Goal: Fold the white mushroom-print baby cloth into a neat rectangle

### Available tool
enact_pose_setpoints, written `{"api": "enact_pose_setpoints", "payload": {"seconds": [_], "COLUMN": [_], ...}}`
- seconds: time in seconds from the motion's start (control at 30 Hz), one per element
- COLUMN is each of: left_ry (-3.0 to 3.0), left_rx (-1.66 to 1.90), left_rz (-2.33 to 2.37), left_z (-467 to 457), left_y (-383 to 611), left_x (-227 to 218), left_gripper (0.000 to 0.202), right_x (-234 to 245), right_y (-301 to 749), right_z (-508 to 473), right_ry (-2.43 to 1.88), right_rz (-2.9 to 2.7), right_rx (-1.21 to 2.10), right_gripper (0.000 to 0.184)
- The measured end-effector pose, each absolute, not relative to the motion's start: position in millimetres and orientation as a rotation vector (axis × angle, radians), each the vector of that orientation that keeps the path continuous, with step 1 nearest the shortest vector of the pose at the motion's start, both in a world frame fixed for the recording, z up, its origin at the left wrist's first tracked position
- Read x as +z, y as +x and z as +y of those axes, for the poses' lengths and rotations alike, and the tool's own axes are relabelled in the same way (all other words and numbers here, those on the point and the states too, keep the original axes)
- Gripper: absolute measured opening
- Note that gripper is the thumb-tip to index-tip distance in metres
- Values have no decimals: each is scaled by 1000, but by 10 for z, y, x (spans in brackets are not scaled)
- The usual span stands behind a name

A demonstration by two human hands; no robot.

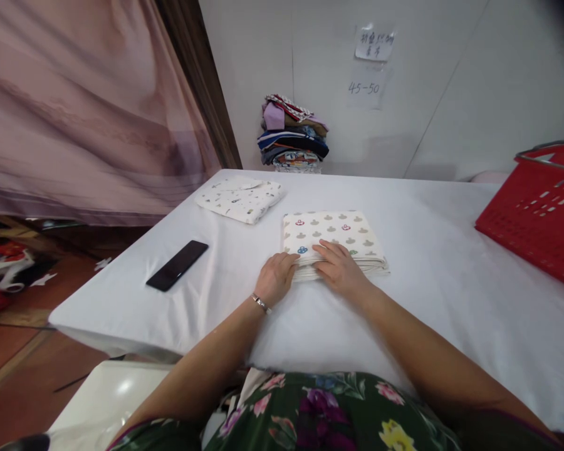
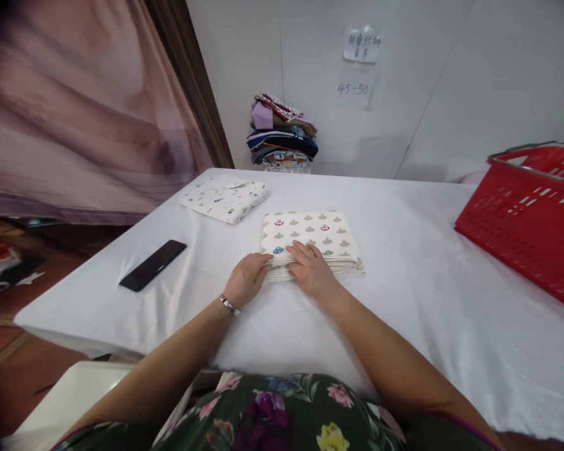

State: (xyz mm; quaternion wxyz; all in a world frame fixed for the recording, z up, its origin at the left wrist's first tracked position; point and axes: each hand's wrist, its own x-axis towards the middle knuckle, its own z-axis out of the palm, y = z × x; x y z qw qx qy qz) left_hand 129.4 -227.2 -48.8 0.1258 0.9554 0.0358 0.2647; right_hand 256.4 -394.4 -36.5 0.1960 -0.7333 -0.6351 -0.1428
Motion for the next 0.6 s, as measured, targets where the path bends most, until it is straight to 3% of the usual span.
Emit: {"api": "enact_pose_setpoints", "payload": {"seconds": [0.33, 0.6], "left_ry": [2699, 2743], "left_rx": [746, 840], "left_rz": [139, -32], "left_z": [-2272, -2300], "left_y": [1261, 1229], "left_x": [-431, -379], "left_gripper": [10, 32], "right_x": [-412, -389], "right_y": [2521, 2524], "right_z": [-3917, -3936], "right_ry": [-1965, -1900], "right_rz": [-1770, -1763], "right_rx": [-330, -264], "right_gripper": [25, 22]}}
